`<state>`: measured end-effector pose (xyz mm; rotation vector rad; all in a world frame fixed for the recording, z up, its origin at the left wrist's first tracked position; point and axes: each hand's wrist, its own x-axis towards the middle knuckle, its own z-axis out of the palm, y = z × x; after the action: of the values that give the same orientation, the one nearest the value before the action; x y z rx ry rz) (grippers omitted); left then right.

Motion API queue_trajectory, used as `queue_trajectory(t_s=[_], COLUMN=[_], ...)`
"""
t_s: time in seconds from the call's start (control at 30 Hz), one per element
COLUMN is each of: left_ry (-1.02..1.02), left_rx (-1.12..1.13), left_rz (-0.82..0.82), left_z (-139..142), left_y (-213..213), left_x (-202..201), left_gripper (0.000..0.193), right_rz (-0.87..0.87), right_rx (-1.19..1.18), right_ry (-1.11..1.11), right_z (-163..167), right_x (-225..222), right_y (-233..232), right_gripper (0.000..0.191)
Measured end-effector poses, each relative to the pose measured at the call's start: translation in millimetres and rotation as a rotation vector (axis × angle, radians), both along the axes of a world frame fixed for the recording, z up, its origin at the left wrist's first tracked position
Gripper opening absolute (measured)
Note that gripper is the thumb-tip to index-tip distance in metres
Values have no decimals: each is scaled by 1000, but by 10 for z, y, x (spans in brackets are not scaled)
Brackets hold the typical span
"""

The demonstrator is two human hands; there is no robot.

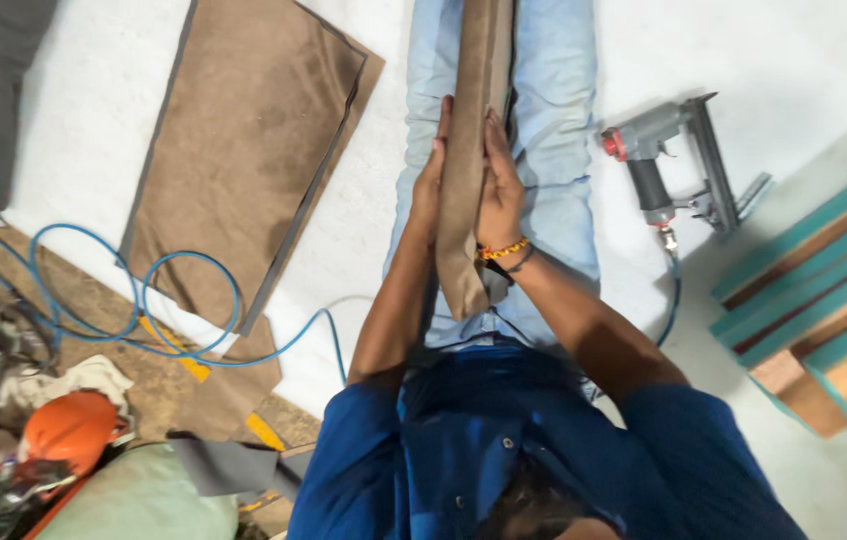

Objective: The person sits on the floor with a long wooden strip across their lap, wraps brown fabric around the strip, and uses a pneumatic nail gun to fasten the fabric along its edge. They repeatedly fold the fabric over, press it flat, and staple along the length of the strip.

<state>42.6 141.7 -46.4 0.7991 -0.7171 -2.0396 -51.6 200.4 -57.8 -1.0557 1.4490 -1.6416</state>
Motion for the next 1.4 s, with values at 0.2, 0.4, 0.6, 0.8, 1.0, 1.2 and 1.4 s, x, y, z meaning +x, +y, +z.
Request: queue_trajectory(t_s=[0.2,0.4,0.6,0.8,1.0,1.2,1.4], left_ry=[-351,-694,-844,-970,-1061,-1095,-1024], left_rx=[-266,-624,-717,-850,-815,-862,-832], left_rz=[-145,-336,-373,-378,-338,-304,-311], left_z=[378,511,592,612,631,640,482], left_y=[-11,-7,-5,18,165,179,118], left_x=[85,97,25,-142,-426,-513,-383], left_gripper=[77,67,65,67,67,65,68], right_rz=[26,-8,-222,-183,16,32,29], right_rx=[-19,-6,48,124,522,652,458], right_ry=[14,-15,37,284,-539,-628,-544], right_z=[29,57,165,377,351,188,45], right_x=[33,-9,22,-173,-663,-769,-644], right_y=[31,44,-8,103,121,-231,-367], right_gripper=[48,46,19,12,34,51,50])
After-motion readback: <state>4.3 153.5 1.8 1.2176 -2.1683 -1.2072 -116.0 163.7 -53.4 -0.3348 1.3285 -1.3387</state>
